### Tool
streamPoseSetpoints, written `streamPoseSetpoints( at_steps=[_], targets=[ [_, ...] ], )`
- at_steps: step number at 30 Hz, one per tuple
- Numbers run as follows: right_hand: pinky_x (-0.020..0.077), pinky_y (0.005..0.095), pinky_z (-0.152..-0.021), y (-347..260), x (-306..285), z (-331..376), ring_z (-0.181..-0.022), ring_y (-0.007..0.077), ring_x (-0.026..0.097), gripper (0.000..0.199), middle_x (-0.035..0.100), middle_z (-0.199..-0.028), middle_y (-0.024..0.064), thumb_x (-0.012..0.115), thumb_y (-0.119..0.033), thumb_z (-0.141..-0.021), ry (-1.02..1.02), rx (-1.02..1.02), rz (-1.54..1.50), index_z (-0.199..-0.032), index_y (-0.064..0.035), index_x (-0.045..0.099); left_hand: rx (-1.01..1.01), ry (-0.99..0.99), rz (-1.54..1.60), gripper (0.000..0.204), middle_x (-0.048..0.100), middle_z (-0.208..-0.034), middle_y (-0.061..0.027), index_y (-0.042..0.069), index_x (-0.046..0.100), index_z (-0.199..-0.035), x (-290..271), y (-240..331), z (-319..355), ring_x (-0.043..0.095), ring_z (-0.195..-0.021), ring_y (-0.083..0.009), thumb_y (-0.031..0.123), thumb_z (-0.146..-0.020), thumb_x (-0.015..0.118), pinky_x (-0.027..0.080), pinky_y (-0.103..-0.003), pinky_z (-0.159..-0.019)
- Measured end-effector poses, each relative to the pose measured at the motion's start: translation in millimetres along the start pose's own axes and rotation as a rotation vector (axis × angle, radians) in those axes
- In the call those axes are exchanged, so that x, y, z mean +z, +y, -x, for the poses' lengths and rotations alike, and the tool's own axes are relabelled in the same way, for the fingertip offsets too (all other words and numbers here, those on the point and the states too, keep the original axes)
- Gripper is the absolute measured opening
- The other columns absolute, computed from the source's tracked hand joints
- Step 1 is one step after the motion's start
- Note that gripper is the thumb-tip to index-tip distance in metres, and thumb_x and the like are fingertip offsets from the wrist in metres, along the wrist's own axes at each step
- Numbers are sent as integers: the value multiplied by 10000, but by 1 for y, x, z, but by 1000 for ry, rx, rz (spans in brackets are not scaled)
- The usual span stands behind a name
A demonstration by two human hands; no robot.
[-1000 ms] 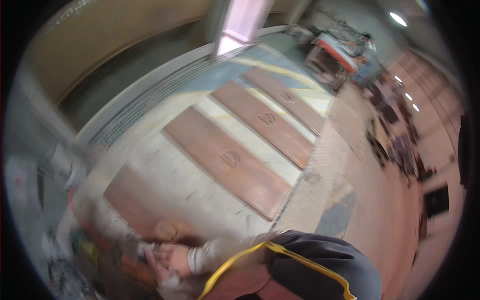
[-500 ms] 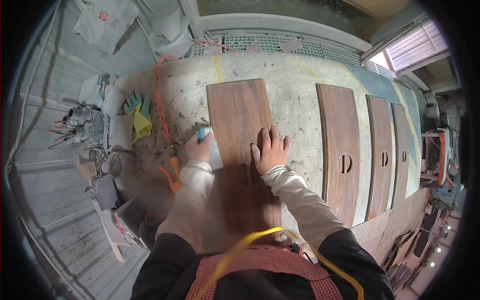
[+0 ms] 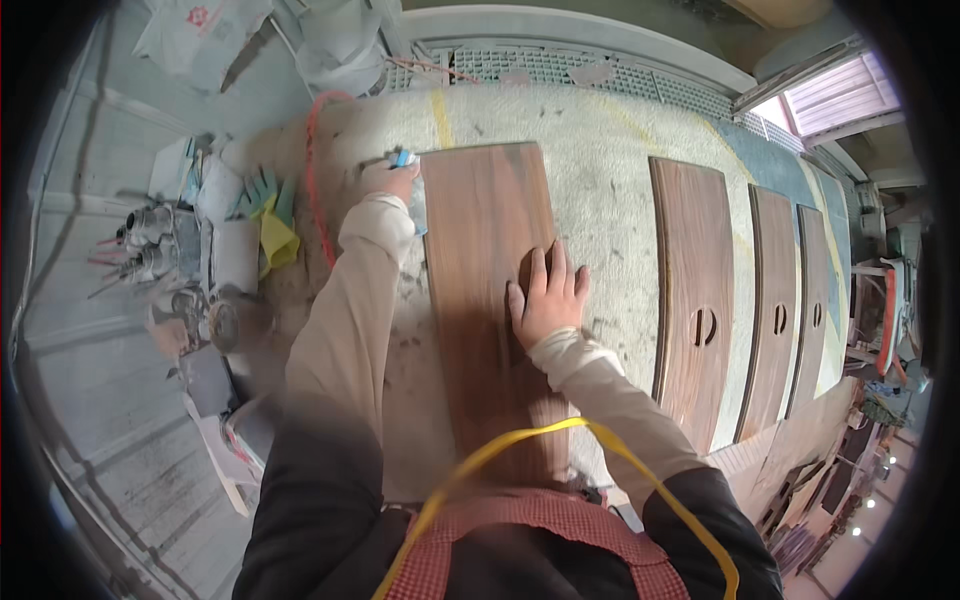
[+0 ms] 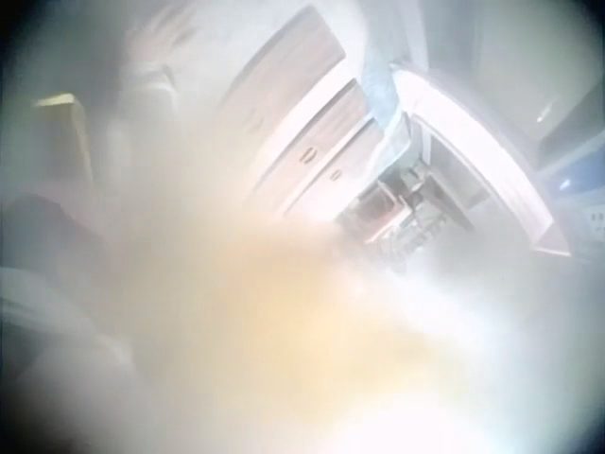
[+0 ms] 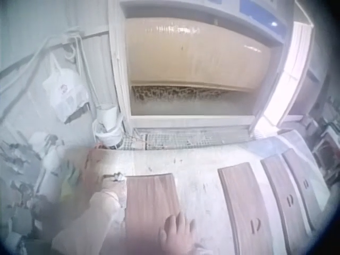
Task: The person sands wooden panels by hand with a sanding block and uses an air gun to blow away dust.
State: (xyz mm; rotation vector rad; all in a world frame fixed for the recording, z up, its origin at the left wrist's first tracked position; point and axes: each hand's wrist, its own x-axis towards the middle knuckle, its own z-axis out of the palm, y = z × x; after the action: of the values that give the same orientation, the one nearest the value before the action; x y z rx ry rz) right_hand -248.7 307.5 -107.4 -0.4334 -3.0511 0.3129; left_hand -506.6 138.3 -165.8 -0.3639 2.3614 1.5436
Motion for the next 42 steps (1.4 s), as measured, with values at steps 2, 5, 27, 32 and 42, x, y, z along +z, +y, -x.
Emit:
streamPoseSetpoints(
  at_steps=[2, 5, 27, 32, 42],
  targets=[
    [186, 608, -1085, 3, 5, 0, -1329, 378, 329, 628, 322, -1444, 243, 485, -410, -896, 22, 3, 11, -1380, -26, 372, 12, 5, -120, 193, 681, -761, -41, 33, 715, -865, 0, -1, 35, 594, -660, -138, 193, -760, 741, 459, -318, -622],
    [192, 599, -1087, 3, 5, -2, -1325, 373, 339, 624, 312, -1454, 243, 469, -418, -905, 44, 1, 22, -1385, -30, 375, 172, 43, -155, 273, 651, -683, -130, 9, 689, -827, -13, -50, 136, 616, -604, -200, 274, -768, 723, 485, -363, -623],
    [187, 507, -1127, 21, 22, 173, -1347, 416, 294, 656, 284, -1433, 322, 451, -465, -918, 101, -75, -112, -1403, -34, 352, -23, -144, -243, 328, 642, -723, -197, -21, 661, -840, -70, -140, 451, 619, -679, -355, 306, -847, 644, 452, -410, -609],
    [213, 507, -1118, 24, 4, 189, -1310, 426, 337, 640, 314, -1407, 321, 472, -449, -912, 106, -53, -101, -1387, -32, 372, 248, -340, -530, 225, 656, -790, -144, 15, 669, -906, -94, -180, 531, 630, -730, -333, 225, -827, 657, 496, -400, -664],
    [328, 481, -1076, 42, 8, 259, -1190, 413, 474, 436, 502, -1287, 239, 553, -183, -901, 276, -3, -471, -1272, 19, 447, 1228, -324, -799, 275, 629, -915, -61, 47, 655, -929, -79, -153, 487, 603, -757, -212, 63, -655, 633, 512, -321, -642]
  ],
)
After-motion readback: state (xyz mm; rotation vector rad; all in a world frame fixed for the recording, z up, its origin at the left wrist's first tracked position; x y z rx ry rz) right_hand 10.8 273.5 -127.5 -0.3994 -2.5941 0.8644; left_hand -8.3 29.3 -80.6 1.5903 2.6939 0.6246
